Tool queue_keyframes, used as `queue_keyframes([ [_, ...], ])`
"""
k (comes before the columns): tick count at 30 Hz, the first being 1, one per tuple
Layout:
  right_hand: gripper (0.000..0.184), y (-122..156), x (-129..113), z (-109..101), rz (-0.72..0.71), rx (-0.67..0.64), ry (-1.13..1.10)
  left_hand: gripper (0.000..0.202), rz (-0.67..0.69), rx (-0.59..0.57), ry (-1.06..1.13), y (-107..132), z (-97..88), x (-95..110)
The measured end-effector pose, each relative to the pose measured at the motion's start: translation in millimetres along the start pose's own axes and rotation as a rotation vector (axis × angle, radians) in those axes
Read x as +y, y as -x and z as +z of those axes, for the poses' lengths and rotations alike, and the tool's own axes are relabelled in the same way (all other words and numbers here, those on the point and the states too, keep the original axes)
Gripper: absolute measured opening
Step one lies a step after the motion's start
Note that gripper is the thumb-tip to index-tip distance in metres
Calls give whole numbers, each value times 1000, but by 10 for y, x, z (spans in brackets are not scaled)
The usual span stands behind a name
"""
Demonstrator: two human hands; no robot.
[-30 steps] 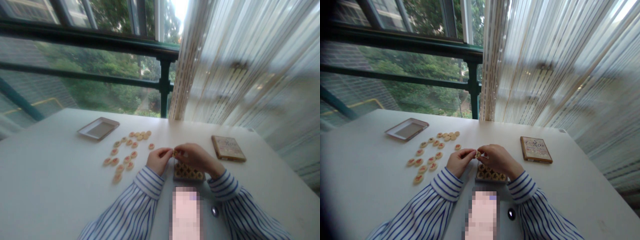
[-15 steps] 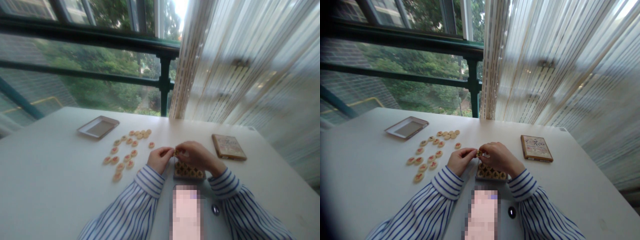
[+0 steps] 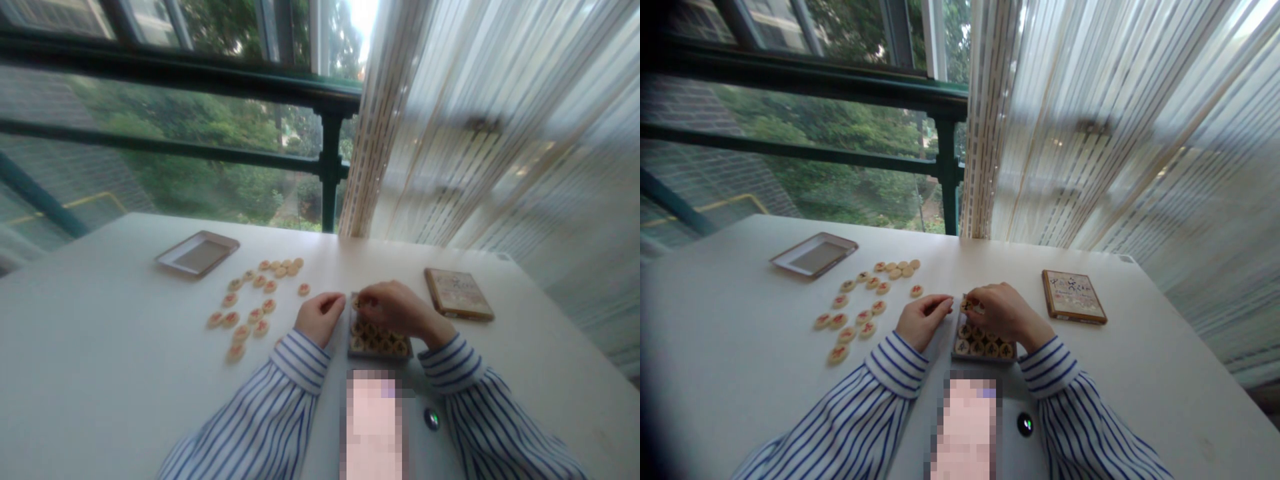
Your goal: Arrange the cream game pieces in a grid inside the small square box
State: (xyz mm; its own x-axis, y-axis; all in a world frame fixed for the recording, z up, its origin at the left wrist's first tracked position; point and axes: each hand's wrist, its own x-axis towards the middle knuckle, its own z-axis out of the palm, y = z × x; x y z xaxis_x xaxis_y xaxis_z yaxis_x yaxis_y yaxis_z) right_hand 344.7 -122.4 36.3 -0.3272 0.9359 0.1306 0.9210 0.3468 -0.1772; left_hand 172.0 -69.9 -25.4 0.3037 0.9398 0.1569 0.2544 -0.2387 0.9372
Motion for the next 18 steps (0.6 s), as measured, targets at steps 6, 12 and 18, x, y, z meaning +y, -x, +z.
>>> queue_keyframes([
  [6,22,-17,24,18,24,-73,44,29,34,-1,-61,10,27,-46],
  [12,24,-25,41,43,12,-116,64,22,120,-3,-148,28,50,-66],
  [18,27,-24,38,78,13,-147,73,20,182,-7,-182,37,46,-55],
])
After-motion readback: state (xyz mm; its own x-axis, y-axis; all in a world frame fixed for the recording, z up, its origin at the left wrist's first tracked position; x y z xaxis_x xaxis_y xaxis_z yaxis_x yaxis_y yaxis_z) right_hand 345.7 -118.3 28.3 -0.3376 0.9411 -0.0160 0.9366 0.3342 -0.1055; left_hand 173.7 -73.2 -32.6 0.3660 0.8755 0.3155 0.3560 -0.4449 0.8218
